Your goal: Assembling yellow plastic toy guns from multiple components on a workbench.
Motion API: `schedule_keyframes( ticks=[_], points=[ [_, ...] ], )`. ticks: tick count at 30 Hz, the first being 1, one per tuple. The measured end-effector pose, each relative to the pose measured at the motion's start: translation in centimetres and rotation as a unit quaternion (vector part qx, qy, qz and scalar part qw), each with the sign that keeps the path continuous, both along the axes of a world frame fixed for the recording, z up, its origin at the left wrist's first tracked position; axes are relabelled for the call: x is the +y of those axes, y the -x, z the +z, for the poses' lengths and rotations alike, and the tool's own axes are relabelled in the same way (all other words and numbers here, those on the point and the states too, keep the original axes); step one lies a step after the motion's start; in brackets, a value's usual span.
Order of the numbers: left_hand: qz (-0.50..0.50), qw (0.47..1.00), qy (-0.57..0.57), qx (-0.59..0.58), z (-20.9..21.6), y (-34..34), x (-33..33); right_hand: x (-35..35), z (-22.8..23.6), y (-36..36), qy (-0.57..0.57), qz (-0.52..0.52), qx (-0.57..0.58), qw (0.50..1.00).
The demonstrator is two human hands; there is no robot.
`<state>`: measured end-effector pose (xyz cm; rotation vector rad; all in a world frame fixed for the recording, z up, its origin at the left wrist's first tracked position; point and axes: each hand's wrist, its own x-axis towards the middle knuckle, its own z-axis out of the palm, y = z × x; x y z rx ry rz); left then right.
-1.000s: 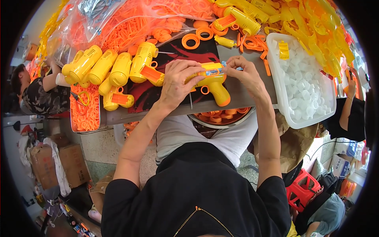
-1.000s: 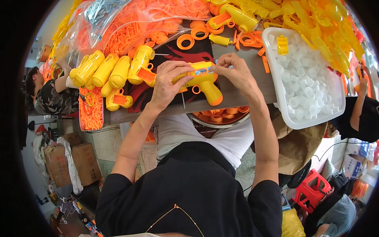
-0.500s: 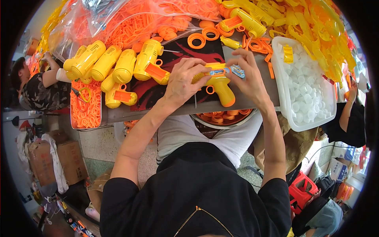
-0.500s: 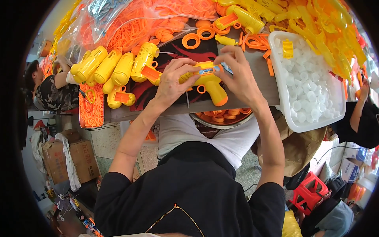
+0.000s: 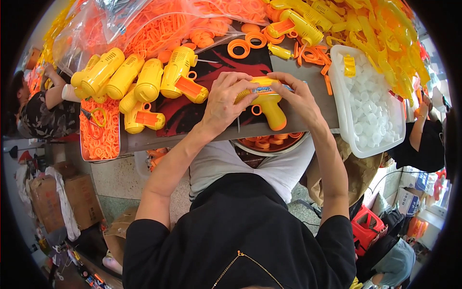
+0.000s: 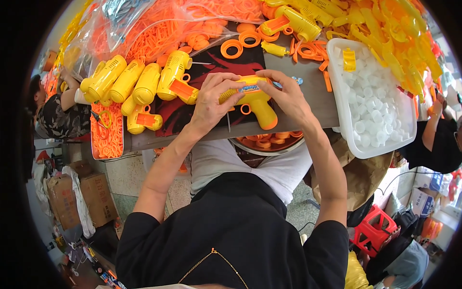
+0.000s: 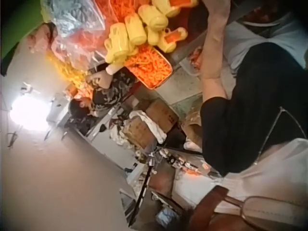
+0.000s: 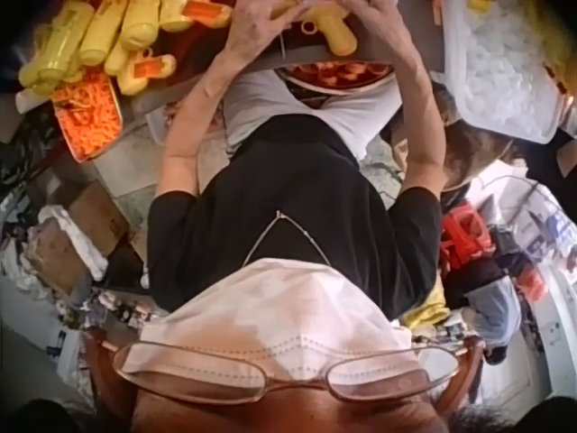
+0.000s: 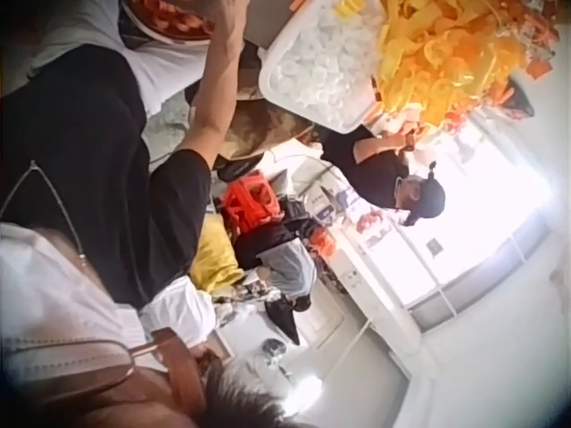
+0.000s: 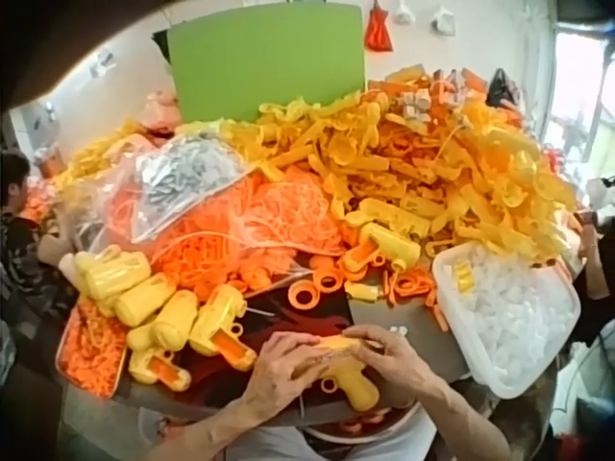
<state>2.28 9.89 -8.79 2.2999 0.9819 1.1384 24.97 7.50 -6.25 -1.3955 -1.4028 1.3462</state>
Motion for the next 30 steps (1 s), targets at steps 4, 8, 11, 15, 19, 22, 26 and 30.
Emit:
schedule_keyframes(
  ticks=[4, 8, 11, 15, 19, 22, 26, 30],
  points=[
    [0.015, 1.000, -0.011, -0.004, -0.3, -0.3, -0.2, 1.2, 0.4, -0.7, 0.016, 0.045, -0.040, 0.998],
    [-0.014, 0.999, -0.033, 0.009, -0.5, -0.3, 0.0, 2.8, 0.0, -1.6, 0.045, 0.065, -0.008, 0.997],
    [-0.018, 0.999, -0.037, 0.014, -0.4, -0.1, 0.5, 3.7, 0.3, -1.7, 0.095, 0.106, 0.009, 0.990],
    [-0.007, 0.998, -0.063, 0.021, -0.3, 0.3, -0.1, 3.3, 0.1, -1.3, 0.052, 0.121, -0.068, 0.989],
    [-0.026, 0.996, -0.069, 0.051, 0.4, 0.7, -0.2, 0.8, -0.5, -0.1, -0.087, 0.098, -0.117, 0.984],
    [-0.072, 0.962, 0.238, -0.116, 3.2, 2.1, -0.7, -3.8, 0.2, 1.4, -0.224, 0.043, -0.166, 0.960],
    [-0.309, 0.897, 0.272, 0.160, 5.4, 0.6, -1.6, -10.9, 2.0, 1.2, -0.314, 0.018, -0.198, 0.928],
    [-0.312, 0.894, 0.289, 0.142, 4.0, -0.6, -6.7, -15.2, 1.0, -0.8, -0.162, 0.013, -0.095, 0.982]
  ],
)
